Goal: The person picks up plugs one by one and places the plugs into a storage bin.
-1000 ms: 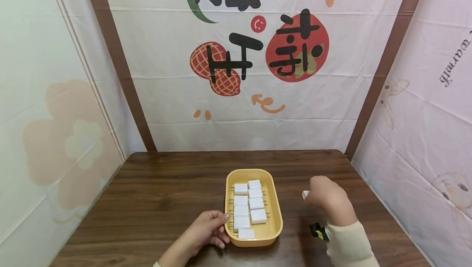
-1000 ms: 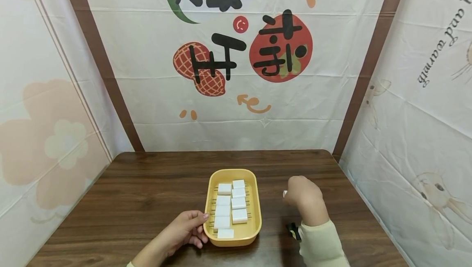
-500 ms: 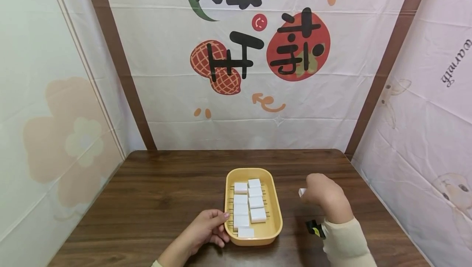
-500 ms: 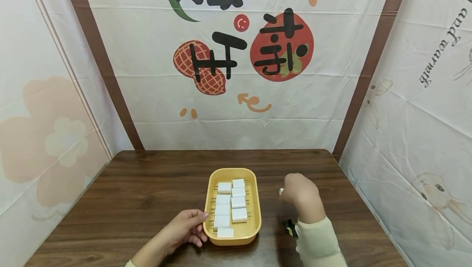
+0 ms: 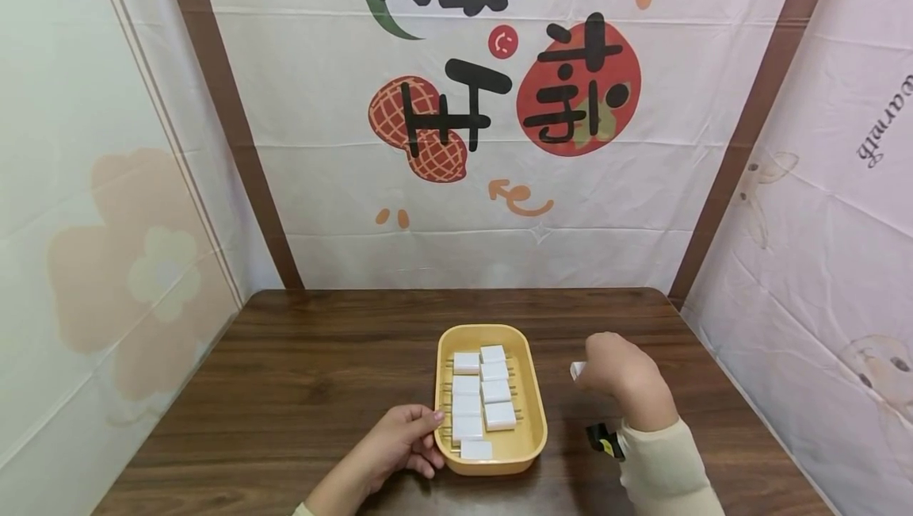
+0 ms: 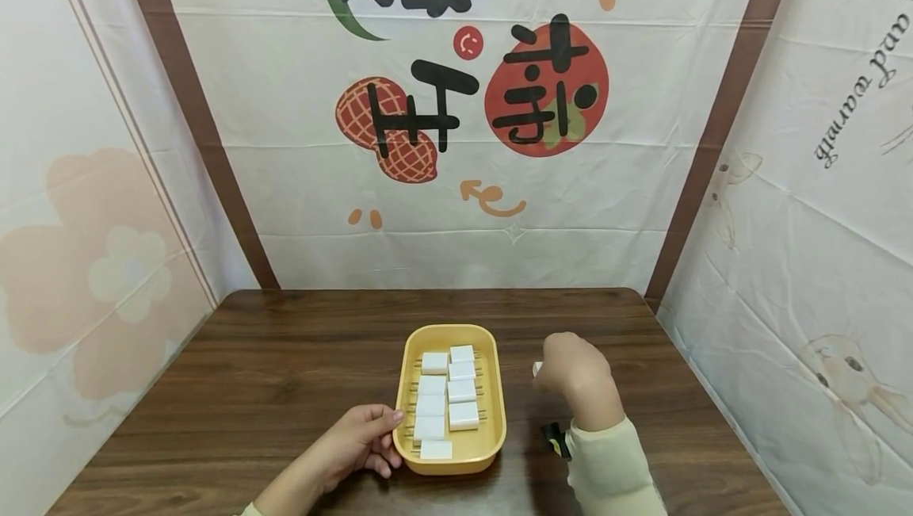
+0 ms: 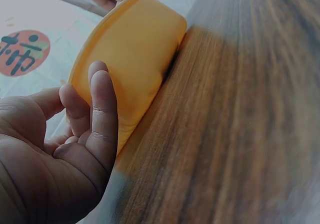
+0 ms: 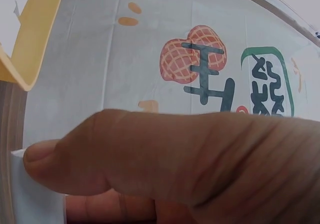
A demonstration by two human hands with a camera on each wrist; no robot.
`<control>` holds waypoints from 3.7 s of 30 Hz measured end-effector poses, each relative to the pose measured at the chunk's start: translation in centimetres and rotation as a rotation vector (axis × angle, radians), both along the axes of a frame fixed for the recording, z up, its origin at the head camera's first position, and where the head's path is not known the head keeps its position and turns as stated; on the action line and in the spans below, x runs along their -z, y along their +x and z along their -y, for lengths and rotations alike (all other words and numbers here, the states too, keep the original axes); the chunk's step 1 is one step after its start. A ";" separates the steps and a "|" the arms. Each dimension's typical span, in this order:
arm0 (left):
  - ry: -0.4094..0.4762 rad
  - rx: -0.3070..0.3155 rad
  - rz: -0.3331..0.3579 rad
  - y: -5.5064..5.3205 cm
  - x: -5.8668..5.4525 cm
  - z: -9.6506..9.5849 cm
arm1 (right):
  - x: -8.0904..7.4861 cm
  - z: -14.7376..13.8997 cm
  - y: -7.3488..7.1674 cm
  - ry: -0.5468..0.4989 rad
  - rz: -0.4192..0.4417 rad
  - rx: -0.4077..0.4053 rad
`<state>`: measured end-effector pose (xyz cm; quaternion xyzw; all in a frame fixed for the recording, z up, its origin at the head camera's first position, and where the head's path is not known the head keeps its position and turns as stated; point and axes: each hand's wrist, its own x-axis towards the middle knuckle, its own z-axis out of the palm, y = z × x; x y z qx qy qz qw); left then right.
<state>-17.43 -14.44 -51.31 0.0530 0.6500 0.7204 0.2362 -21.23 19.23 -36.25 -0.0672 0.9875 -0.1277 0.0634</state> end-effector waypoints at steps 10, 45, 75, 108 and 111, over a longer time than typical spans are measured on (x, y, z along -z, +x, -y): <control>0.000 0.001 -0.001 0.0 0.0 0.0 | 0.5 0.2 -0.3 -0.010 0.000 -0.093; -0.001 -0.002 0.009 0.1 0.0 0.0 | 0.7 3.5 1.5 -0.036 0.071 -0.128; 0.002 -0.001 0.004 0.0 -0.2 -0.1 | 1.4 6.1 2.4 0.075 0.059 -0.159; -0.002 0.009 0.001 0.0 0.2 0.1 | 2.4 8.1 3.1 0.089 -0.019 -0.364; 0.002 0.010 0.000 -0.1 0.2 0.1 | 2.6 8.5 3.1 0.115 -0.026 -0.383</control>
